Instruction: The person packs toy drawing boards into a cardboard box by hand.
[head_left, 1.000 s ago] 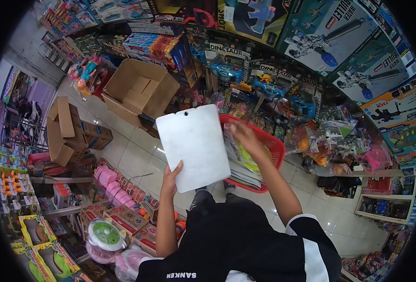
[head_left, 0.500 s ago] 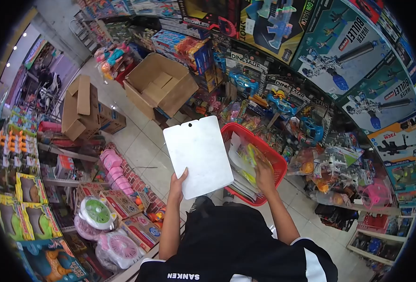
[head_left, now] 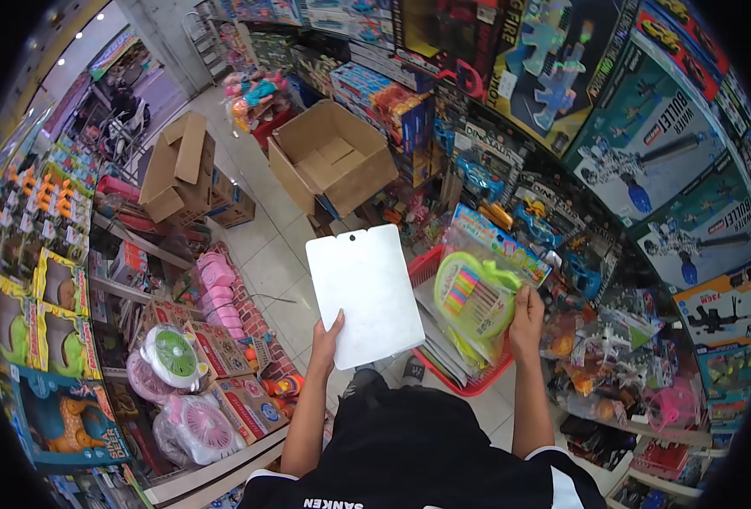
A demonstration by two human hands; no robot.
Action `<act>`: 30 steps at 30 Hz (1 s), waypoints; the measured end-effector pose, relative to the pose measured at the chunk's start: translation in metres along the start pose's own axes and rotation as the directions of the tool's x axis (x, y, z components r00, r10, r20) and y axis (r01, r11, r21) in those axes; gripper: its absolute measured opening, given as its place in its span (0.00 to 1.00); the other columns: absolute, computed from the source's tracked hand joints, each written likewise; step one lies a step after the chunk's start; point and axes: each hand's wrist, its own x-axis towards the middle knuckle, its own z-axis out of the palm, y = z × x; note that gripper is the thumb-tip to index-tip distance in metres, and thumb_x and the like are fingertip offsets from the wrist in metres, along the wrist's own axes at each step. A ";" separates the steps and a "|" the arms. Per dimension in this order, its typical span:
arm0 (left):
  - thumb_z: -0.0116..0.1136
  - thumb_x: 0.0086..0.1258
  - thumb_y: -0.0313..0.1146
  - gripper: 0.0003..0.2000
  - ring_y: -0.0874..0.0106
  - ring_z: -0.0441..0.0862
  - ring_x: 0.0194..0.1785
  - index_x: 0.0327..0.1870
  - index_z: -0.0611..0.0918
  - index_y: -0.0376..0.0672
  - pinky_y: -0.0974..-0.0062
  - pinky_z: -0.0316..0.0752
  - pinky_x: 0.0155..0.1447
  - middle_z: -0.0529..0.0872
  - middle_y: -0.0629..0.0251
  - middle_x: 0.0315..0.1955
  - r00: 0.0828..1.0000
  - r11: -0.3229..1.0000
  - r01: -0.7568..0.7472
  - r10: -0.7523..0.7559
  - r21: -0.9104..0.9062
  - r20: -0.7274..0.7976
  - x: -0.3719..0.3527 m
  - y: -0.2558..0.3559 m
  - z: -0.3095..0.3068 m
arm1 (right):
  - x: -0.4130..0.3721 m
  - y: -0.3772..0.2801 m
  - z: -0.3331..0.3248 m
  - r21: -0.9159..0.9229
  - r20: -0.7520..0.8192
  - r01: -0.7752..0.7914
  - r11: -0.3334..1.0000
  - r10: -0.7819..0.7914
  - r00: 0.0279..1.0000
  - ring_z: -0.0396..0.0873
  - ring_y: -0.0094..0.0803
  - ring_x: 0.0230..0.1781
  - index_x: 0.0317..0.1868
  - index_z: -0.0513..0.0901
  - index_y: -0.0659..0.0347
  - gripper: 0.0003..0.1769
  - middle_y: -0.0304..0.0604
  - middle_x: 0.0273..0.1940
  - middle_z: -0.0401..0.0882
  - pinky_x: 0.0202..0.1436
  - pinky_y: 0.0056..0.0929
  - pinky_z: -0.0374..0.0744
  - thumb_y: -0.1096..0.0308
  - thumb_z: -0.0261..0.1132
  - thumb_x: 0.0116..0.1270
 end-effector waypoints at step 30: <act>0.62 0.75 0.41 0.23 0.72 0.83 0.50 0.59 0.76 0.31 0.72 0.79 0.55 0.84 0.60 0.51 0.965 0.971 -0.159 0.115 -0.177 -0.237 0.105 0.116 -0.194 | 0.071 0.031 0.309 0.398 0.257 -0.363 0.843 0.277 0.926 0.83 0.27 0.47 0.56 0.78 0.65 0.24 0.42 0.50 0.84 0.54 0.29 0.81 0.51 0.50 0.82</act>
